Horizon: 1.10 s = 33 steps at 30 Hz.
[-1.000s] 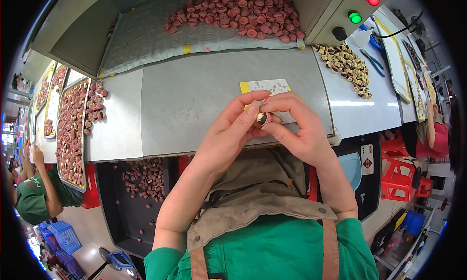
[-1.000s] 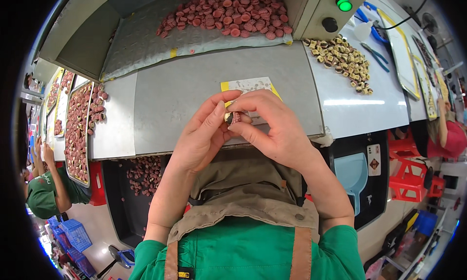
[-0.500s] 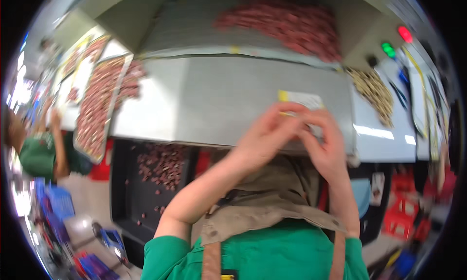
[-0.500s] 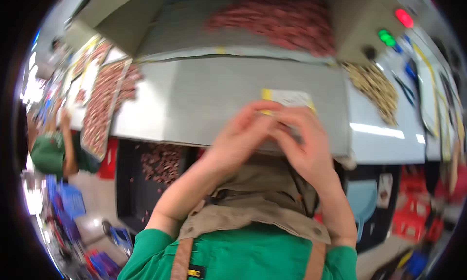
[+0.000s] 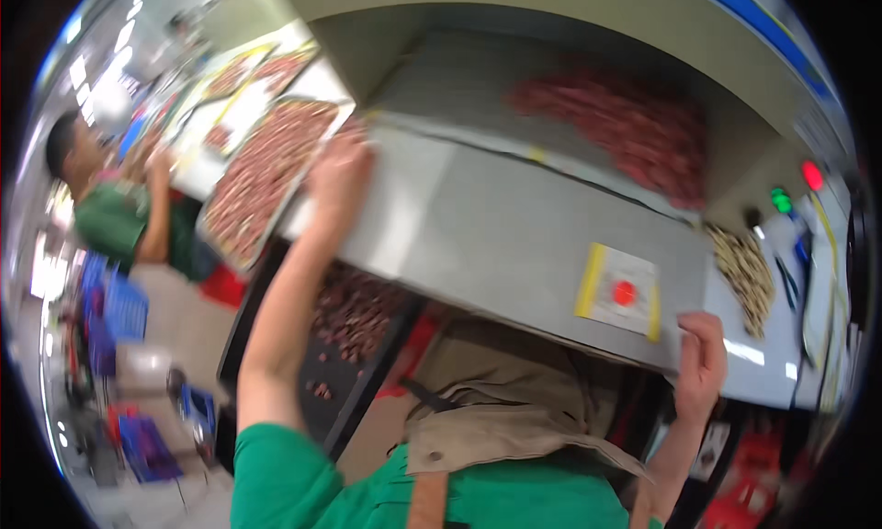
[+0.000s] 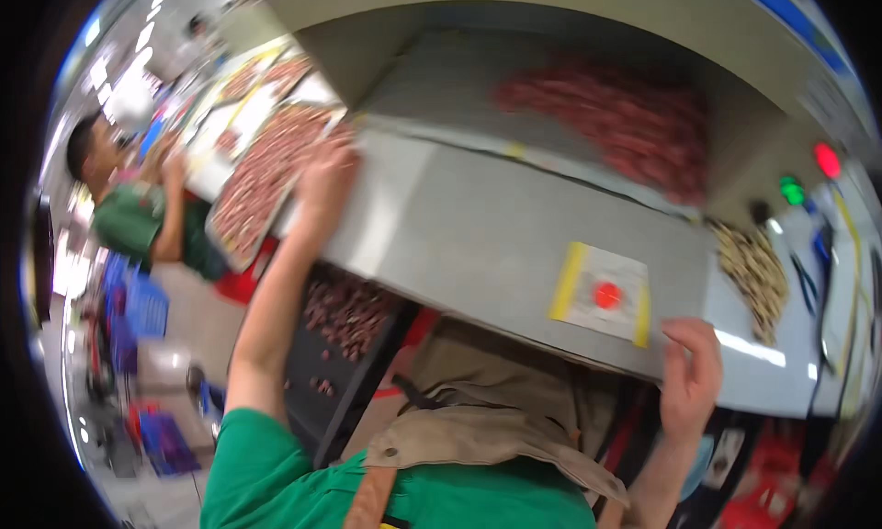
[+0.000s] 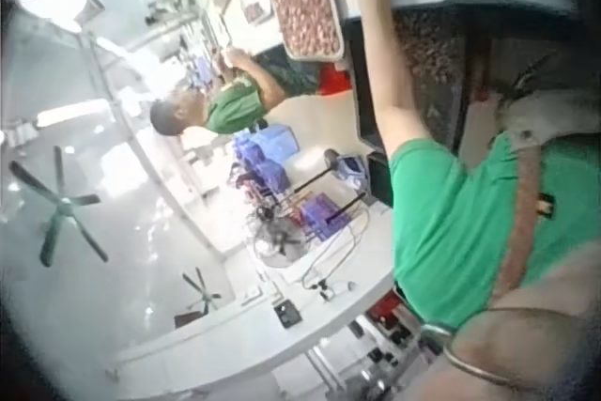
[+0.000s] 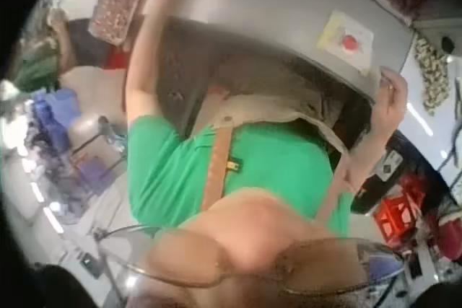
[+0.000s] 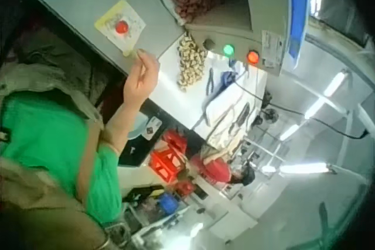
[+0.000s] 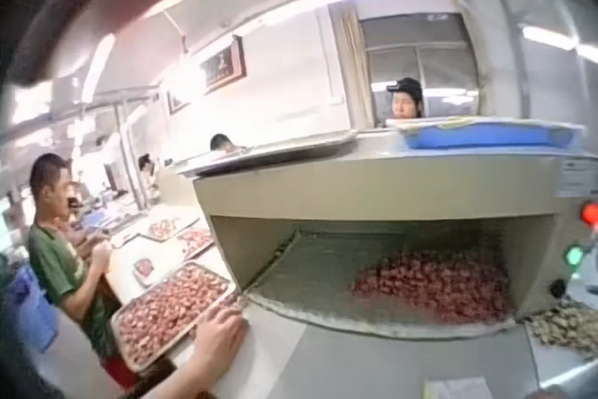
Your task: The person assembles toy components by dipping small pieces into a glue dish, pressing them into pink cap pieces by hand, and refilling the glue dish using a squeeze bottle.
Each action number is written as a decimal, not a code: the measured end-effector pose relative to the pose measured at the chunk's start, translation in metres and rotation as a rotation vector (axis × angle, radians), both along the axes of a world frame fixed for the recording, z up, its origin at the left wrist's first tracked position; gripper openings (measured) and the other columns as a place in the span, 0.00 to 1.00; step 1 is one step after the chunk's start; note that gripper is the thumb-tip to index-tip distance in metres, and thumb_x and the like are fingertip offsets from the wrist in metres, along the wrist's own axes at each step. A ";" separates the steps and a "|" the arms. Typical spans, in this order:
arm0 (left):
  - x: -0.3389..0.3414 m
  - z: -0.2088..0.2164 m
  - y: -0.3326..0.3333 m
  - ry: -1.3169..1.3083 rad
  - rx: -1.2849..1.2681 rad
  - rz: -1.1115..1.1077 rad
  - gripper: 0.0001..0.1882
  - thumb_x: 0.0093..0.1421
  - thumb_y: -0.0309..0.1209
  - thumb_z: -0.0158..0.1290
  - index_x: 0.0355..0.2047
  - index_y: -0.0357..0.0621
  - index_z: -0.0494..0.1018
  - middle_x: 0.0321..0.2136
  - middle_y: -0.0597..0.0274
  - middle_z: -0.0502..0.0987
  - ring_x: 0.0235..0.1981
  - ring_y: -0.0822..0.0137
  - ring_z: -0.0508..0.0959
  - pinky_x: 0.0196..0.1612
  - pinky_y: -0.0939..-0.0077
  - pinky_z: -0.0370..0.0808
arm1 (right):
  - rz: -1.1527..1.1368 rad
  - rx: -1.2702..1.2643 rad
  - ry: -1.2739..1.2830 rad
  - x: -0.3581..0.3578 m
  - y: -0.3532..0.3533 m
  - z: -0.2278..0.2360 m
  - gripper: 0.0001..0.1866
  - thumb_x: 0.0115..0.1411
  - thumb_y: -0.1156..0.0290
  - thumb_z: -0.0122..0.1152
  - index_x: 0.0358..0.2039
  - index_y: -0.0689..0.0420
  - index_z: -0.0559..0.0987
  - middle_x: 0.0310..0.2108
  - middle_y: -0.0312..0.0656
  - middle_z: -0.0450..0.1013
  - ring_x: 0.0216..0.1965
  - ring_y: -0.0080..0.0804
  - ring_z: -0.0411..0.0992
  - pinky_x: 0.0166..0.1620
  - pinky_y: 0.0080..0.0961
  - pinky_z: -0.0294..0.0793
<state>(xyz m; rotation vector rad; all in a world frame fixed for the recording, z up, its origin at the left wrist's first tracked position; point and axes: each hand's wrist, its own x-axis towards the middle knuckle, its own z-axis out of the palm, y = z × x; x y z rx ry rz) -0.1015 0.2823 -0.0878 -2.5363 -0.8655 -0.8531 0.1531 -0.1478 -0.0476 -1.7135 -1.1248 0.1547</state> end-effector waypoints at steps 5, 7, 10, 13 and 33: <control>0.023 0.014 -0.020 -0.053 -0.121 -0.205 0.13 0.60 0.19 0.46 0.45 0.40 0.72 0.44 0.54 0.71 0.46 0.57 0.71 0.49 0.69 0.68 | -0.196 0.058 0.130 0.034 -0.015 0.000 0.09 0.58 0.86 0.44 0.34 0.63 0.73 0.35 0.43 0.71 0.38 0.29 0.69 0.46 0.22 0.66; 0.070 0.045 -0.076 -0.126 -0.252 -0.287 0.12 0.59 0.17 0.45 0.42 0.38 0.72 0.42 0.54 0.71 0.45 0.56 0.71 0.48 0.69 0.68 | -0.205 0.145 -0.086 0.062 -0.039 0.009 0.08 0.59 0.85 0.42 0.33 0.63 0.72 0.34 0.42 0.70 0.37 0.28 0.69 0.44 0.21 0.67; 0.152 0.051 -0.128 -0.172 -0.385 -0.605 0.18 0.50 0.13 0.43 0.40 0.40 0.74 0.39 0.56 0.71 0.44 0.56 0.69 0.48 0.69 0.65 | -0.501 0.219 -0.076 0.097 -0.081 0.011 0.08 0.63 0.80 0.41 0.34 0.61 0.71 0.33 0.40 0.69 0.35 0.24 0.69 0.43 0.20 0.67; 0.213 0.058 -0.165 -0.161 -0.418 -0.783 0.20 0.47 0.12 0.43 0.39 0.41 0.74 0.38 0.56 0.71 0.41 0.58 0.69 0.46 0.70 0.66 | -0.737 0.222 -0.012 0.150 -0.106 0.011 0.08 0.65 0.75 0.45 0.40 0.62 0.72 0.37 0.38 0.70 0.36 0.23 0.69 0.43 0.20 0.68; 0.210 0.033 -0.125 -0.853 -2.565 -1.150 0.25 0.58 0.35 0.41 0.57 0.42 0.61 0.31 0.64 0.68 0.26 0.72 0.61 0.33 0.78 0.61 | -0.694 -0.355 -0.077 0.338 -0.027 -0.036 0.22 0.58 0.55 0.59 0.43 0.61 0.75 0.34 0.38 0.74 0.36 0.24 0.70 0.42 0.23 0.68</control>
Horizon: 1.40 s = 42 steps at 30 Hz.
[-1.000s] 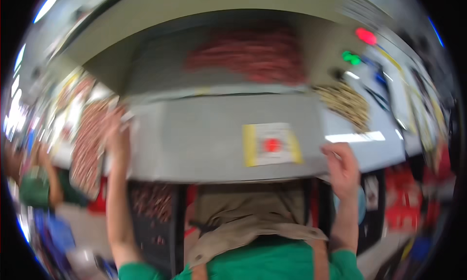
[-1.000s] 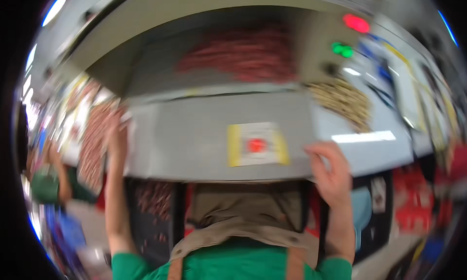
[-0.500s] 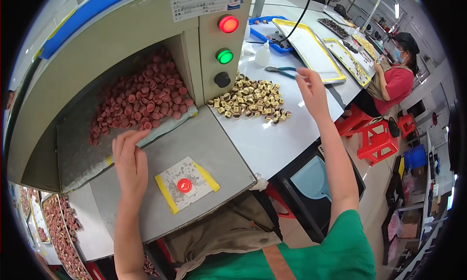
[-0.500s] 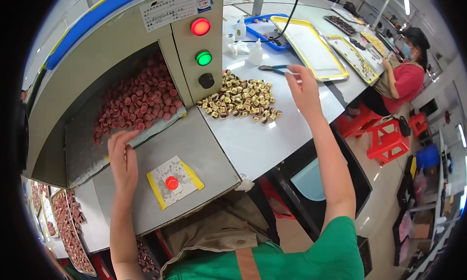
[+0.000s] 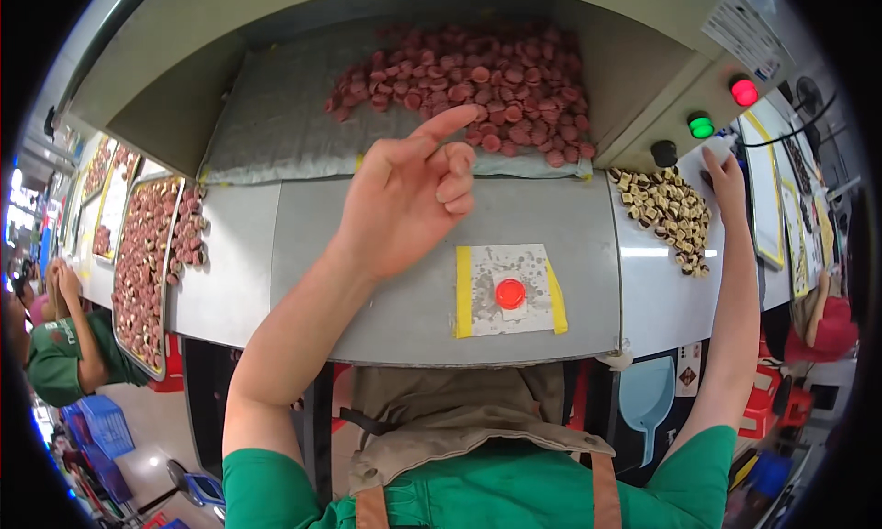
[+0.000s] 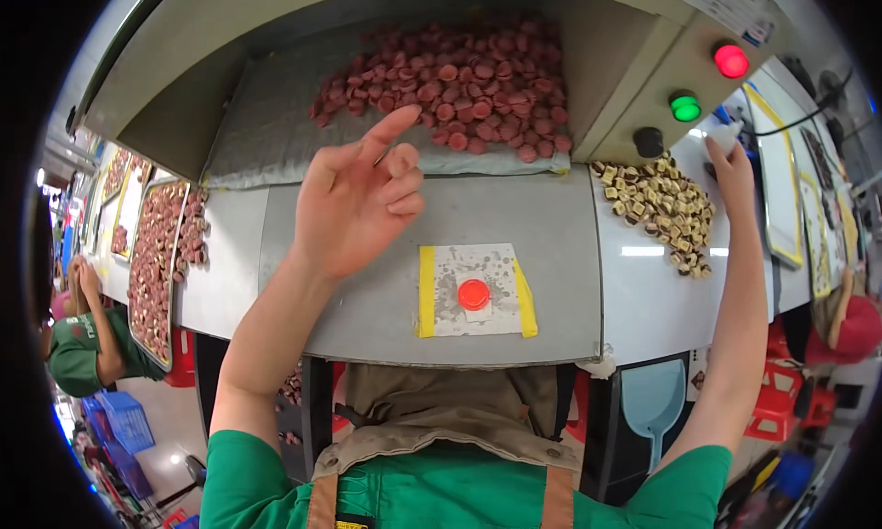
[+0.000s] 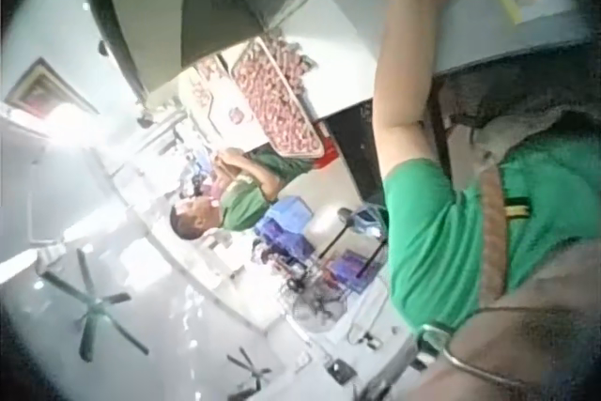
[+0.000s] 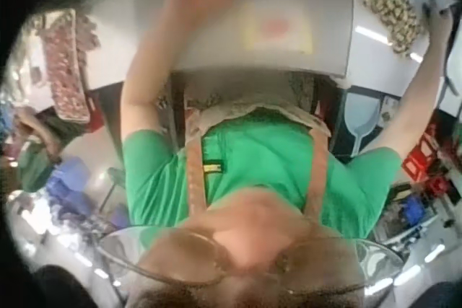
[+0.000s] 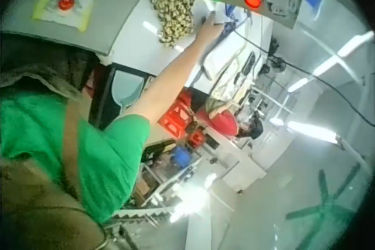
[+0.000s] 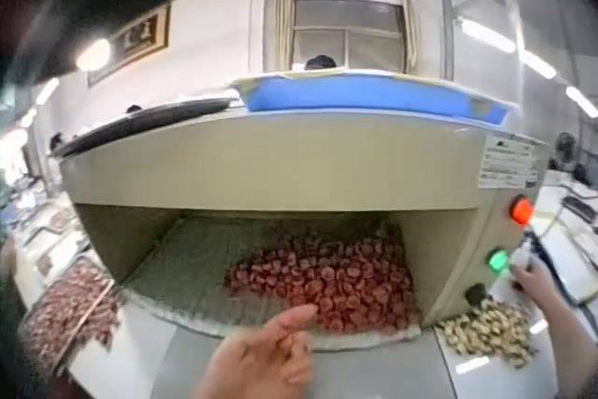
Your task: The person assembles toy components by dipping small pieces into a glue dish, pressing them into pink cap pieces by hand, and refilling the glue dish using a squeeze bottle.
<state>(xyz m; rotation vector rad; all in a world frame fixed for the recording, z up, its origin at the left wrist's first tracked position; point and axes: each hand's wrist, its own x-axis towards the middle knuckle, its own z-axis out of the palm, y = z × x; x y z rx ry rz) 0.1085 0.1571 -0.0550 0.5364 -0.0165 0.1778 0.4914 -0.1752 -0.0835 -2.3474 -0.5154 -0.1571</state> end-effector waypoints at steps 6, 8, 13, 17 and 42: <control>-0.005 -0.011 0.011 -0.027 -0.147 -0.052 0.24 0.59 0.35 0.39 0.54 0.39 0.63 0.28 0.64 0.68 0.26 0.72 0.61 0.32 0.78 0.61 | 0.157 0.339 -0.012 -0.074 -0.011 0.027 0.21 0.63 0.60 0.54 0.48 0.65 0.71 0.44 0.41 0.72 0.46 0.25 0.68 0.51 0.20 0.64; -0.008 -0.010 0.010 -0.007 -0.109 -0.048 0.23 0.59 0.35 0.39 0.53 0.38 0.64 0.26 0.64 0.68 0.26 0.72 0.61 0.32 0.78 0.62 | 0.182 0.296 0.020 -0.120 -0.006 0.042 0.21 0.63 0.62 0.54 0.49 0.65 0.70 0.45 0.41 0.71 0.46 0.25 0.68 0.52 0.21 0.64; -0.006 -0.012 0.008 -0.021 -0.110 -0.063 0.22 0.59 0.34 0.40 0.52 0.38 0.64 0.25 0.65 0.68 0.25 0.72 0.61 0.31 0.79 0.62 | 0.346 0.233 0.197 -0.215 0.004 0.033 0.23 0.56 0.77 0.57 0.53 0.65 0.66 0.46 0.40 0.69 0.47 0.25 0.68 0.53 0.23 0.65; -0.005 -0.015 0.013 -0.039 -0.078 -0.057 0.21 0.58 0.32 0.41 0.50 0.36 0.65 0.24 0.66 0.67 0.25 0.73 0.62 0.30 0.82 0.62 | 0.570 0.009 0.141 -0.265 0.036 0.033 0.21 0.46 0.81 0.64 0.43 0.62 0.71 0.39 0.37 0.69 0.42 0.25 0.67 0.48 0.22 0.65; -0.014 -0.013 0.012 0.059 -0.085 -0.140 0.20 0.67 0.47 0.38 0.43 0.47 0.72 0.11 0.76 0.46 0.13 0.79 0.47 0.17 0.84 0.47 | 0.840 -0.368 -0.195 -0.297 0.076 0.035 0.17 0.42 0.64 0.71 0.29 0.58 0.76 0.27 0.41 0.70 0.32 0.40 0.66 0.35 0.31 0.65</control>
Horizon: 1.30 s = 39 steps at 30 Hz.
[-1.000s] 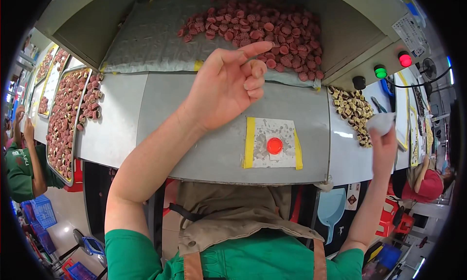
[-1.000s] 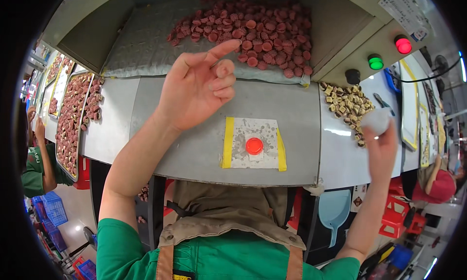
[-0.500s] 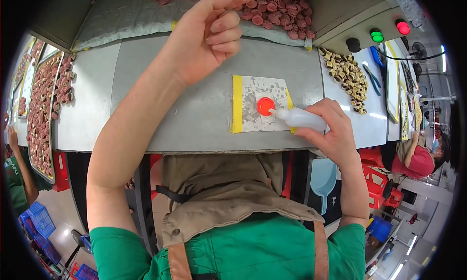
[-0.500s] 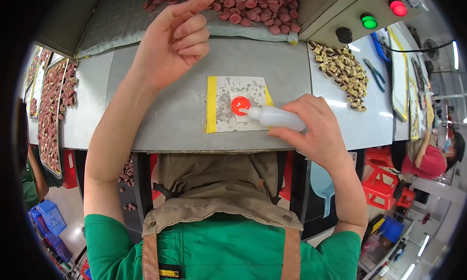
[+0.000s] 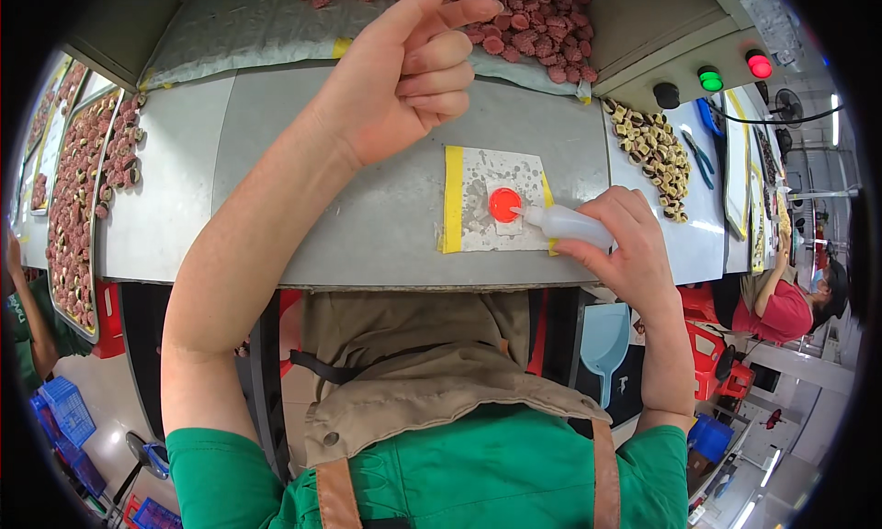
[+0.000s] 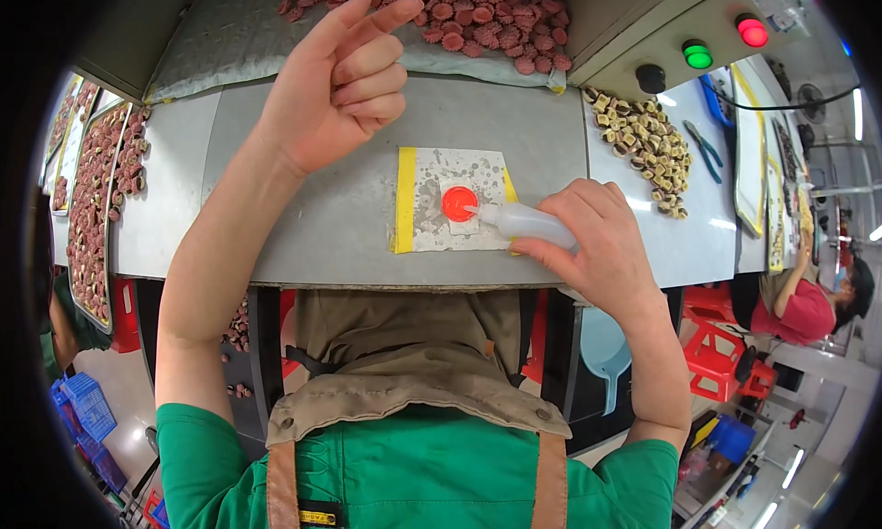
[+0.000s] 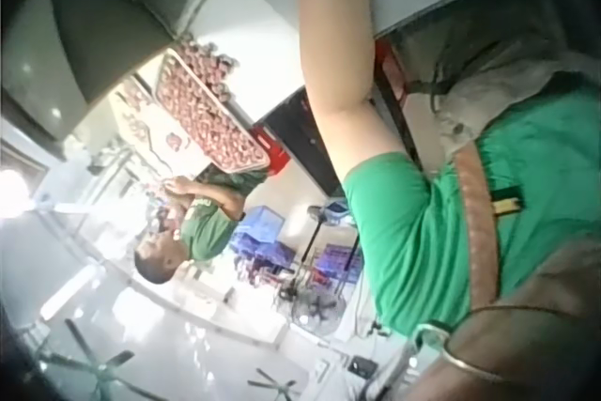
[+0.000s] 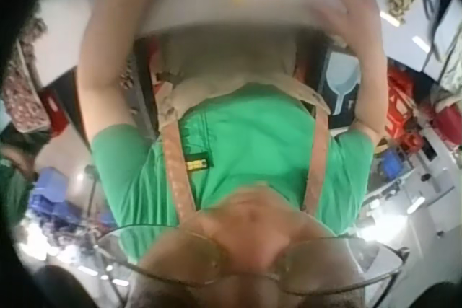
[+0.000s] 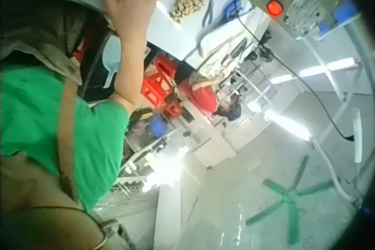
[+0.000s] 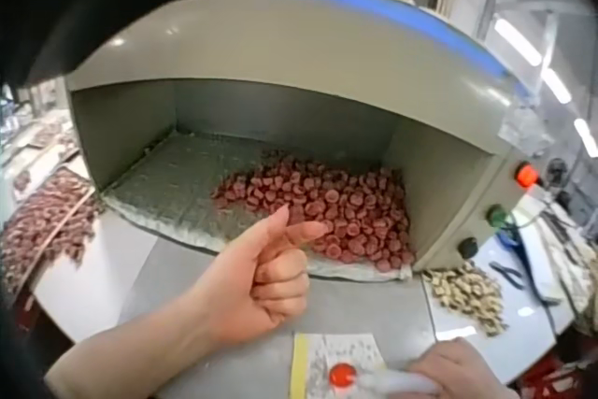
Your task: The person assembles toy components by dipping small pieces into a glue dish, pressing them into pink cap pieces by hand, and refilling the glue dish using a squeeze bottle.
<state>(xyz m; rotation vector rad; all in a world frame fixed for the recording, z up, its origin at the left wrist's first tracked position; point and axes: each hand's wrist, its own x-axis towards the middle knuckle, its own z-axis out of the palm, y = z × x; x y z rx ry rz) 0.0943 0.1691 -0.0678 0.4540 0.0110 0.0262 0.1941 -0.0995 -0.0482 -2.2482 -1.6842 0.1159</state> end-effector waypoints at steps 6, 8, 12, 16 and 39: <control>0.001 -0.001 0.000 -0.027 0.041 0.003 0.22 0.67 0.49 0.37 0.42 0.47 0.73 0.11 0.76 0.45 0.13 0.79 0.47 0.17 0.84 0.47 | 0.011 0.010 -0.019 -0.001 0.000 0.000 0.17 0.43 0.62 0.70 0.29 0.59 0.76 0.26 0.41 0.69 0.30 0.40 0.66 0.35 0.32 0.65; 0.001 -0.001 0.000 -0.031 0.039 0.001 0.22 0.67 0.49 0.37 0.41 0.47 0.73 0.11 0.76 0.45 0.12 0.79 0.47 0.17 0.84 0.47 | 0.035 0.024 -0.054 -0.001 0.001 0.001 0.17 0.43 0.62 0.70 0.29 0.58 0.75 0.25 0.41 0.68 0.29 0.40 0.66 0.34 0.32 0.64; 0.001 -0.002 0.000 -0.042 0.037 -0.020 0.22 0.67 0.49 0.37 0.41 0.47 0.73 0.10 0.76 0.45 0.12 0.79 0.47 0.16 0.84 0.47 | 0.066 0.021 -0.113 -0.001 0.002 0.007 0.18 0.42 0.60 0.70 0.28 0.58 0.75 0.25 0.40 0.68 0.29 0.40 0.66 0.34 0.32 0.62; 0.000 -0.002 -0.001 -0.046 0.032 -0.028 0.23 0.67 0.49 0.36 0.41 0.47 0.73 0.10 0.76 0.45 0.12 0.79 0.47 0.16 0.84 0.47 | 0.092 -0.003 -0.155 -0.002 0.004 0.011 0.18 0.43 0.59 0.69 0.28 0.57 0.75 0.24 0.40 0.67 0.28 0.39 0.65 0.34 0.32 0.61; 0.007 -0.007 -0.005 -0.074 0.068 -0.024 0.20 0.67 0.46 0.38 0.42 0.45 0.73 0.11 0.77 0.45 0.12 0.81 0.46 0.16 0.86 0.46 | 0.108 0.046 -0.164 0.005 -0.004 0.004 0.18 0.44 0.59 0.68 0.29 0.58 0.74 0.25 0.40 0.65 0.28 0.40 0.64 0.35 0.33 0.61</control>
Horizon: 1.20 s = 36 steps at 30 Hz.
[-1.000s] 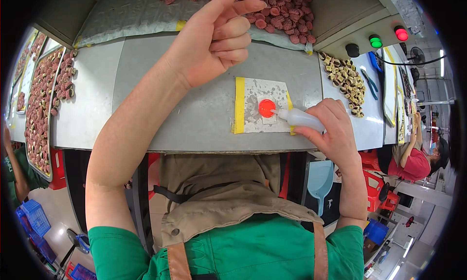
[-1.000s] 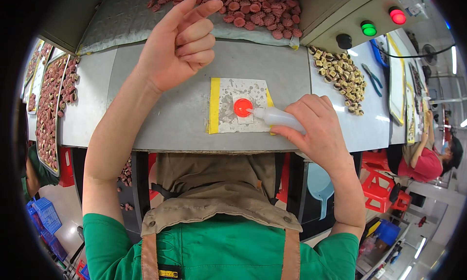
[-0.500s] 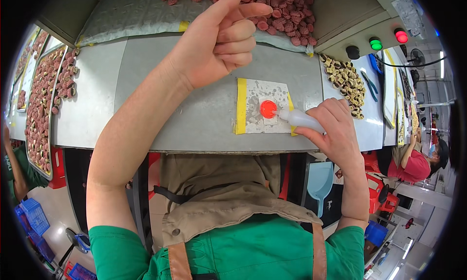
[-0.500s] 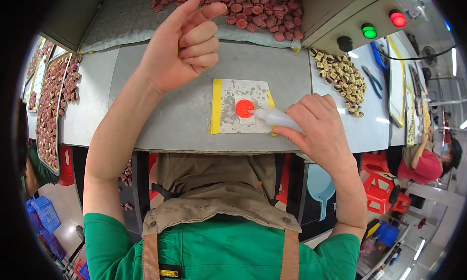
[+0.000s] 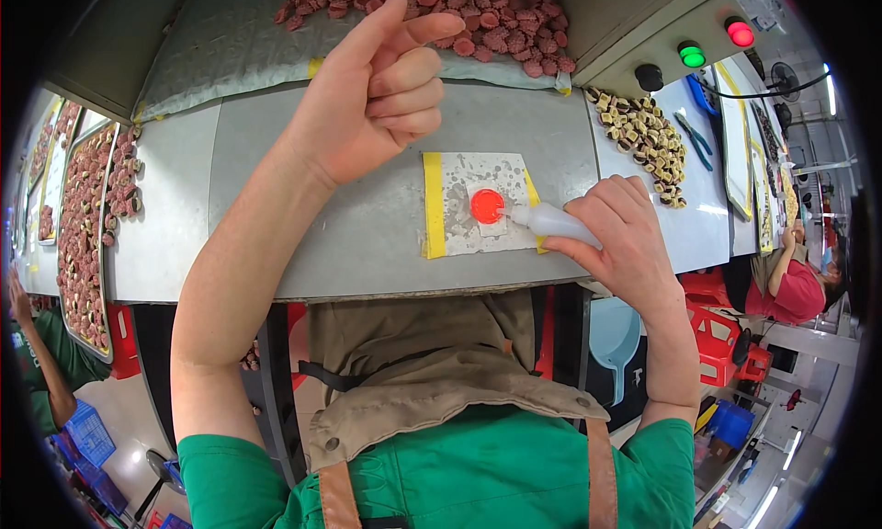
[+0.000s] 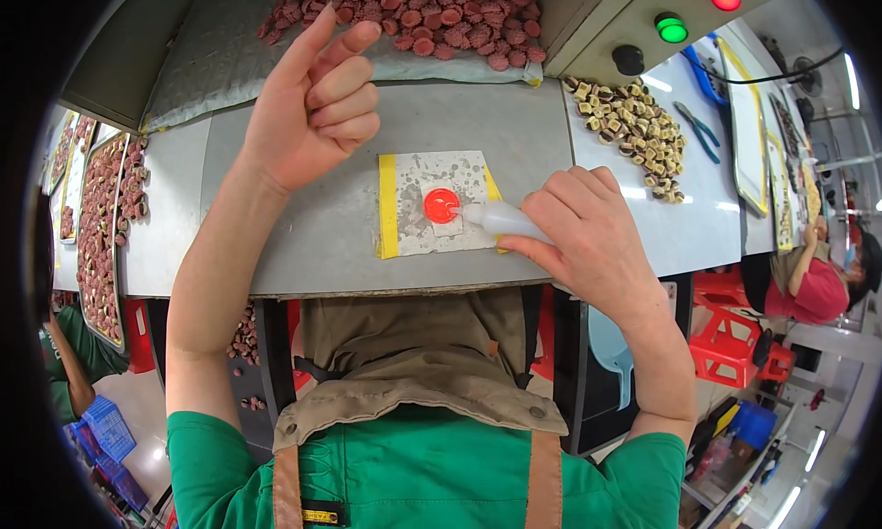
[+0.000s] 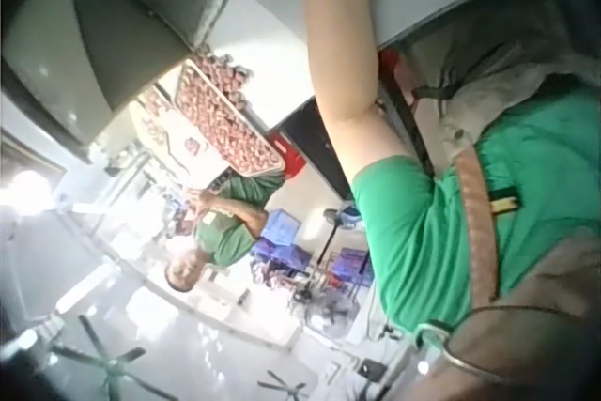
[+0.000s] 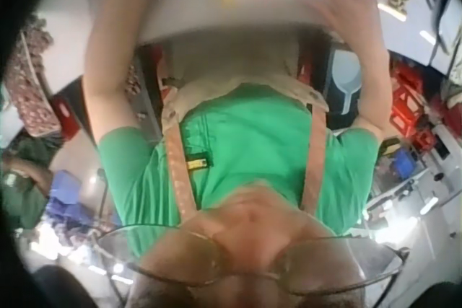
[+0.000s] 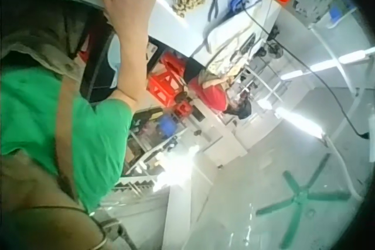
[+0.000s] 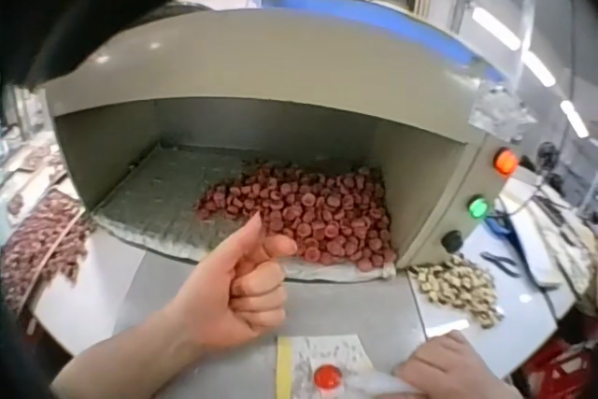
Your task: The person assembles toy components by dipping small pieces into a glue dish, pressing them into pink cap pieces by hand, and refilling the glue dish using a squeeze bottle.
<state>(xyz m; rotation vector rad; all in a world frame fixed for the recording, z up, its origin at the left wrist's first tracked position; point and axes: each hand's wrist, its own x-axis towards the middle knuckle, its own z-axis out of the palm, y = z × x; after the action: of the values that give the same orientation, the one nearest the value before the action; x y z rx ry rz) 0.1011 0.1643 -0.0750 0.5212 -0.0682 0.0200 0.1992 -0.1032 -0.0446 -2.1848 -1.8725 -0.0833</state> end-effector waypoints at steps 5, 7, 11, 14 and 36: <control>0.006 0.003 -0.001 -0.038 -0.006 -0.036 0.20 0.68 0.45 0.38 0.43 0.45 0.72 0.12 0.77 0.44 0.13 0.81 0.46 0.16 0.85 0.46 | -0.052 0.029 0.031 0.004 -0.006 0.005 0.19 0.44 0.60 0.69 0.30 0.59 0.74 0.26 0.41 0.66 0.29 0.40 0.65 0.35 0.32 0.63; 0.011 -0.001 0.000 -0.082 -0.045 -0.069 0.16 0.67 0.40 0.39 0.46 0.46 0.71 0.15 0.77 0.48 0.14 0.81 0.48 0.17 0.85 0.48 | -0.115 0.086 0.157 0.010 -0.012 -0.005 0.18 0.44 0.62 0.70 0.31 0.59 0.74 0.27 0.41 0.67 0.30 0.41 0.66 0.36 0.32 0.65; 0.000 0.008 -0.008 0.071 0.008 0.109 0.13 0.63 0.27 0.43 0.48 0.47 0.69 0.18 0.76 0.53 0.17 0.81 0.52 0.20 0.86 0.51 | -0.297 0.182 0.566 0.030 -0.023 0.000 0.19 0.50 0.69 0.68 0.41 0.60 0.73 0.34 0.41 0.71 0.39 0.34 0.71 0.43 0.26 0.68; 0.002 0.009 -0.012 0.157 0.124 0.168 0.17 0.59 0.21 0.43 0.48 0.47 0.70 0.19 0.75 0.54 0.18 0.81 0.53 0.22 0.87 0.53 | -0.528 0.333 0.727 0.065 -0.045 -0.009 0.22 0.55 0.73 0.60 0.51 0.60 0.69 0.40 0.34 0.71 0.45 0.22 0.67 0.48 0.23 0.68; -0.001 0.019 0.000 -0.013 -0.336 -0.060 0.16 0.69 0.41 0.36 0.25 0.49 0.60 0.16 0.74 0.55 0.17 0.79 0.54 0.22 0.84 0.55 | -0.836 0.509 0.238 0.264 -0.061 -0.039 0.24 0.56 0.60 0.63 0.47 0.62 0.70 0.37 0.43 0.73 0.38 0.27 0.71 0.39 0.24 0.69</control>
<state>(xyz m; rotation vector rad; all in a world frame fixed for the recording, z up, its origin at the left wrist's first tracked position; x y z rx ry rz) 0.1004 0.1642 -0.0558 0.1830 -0.0910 -0.0236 0.4632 -0.1638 -0.0832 -2.2905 -0.6218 -0.3847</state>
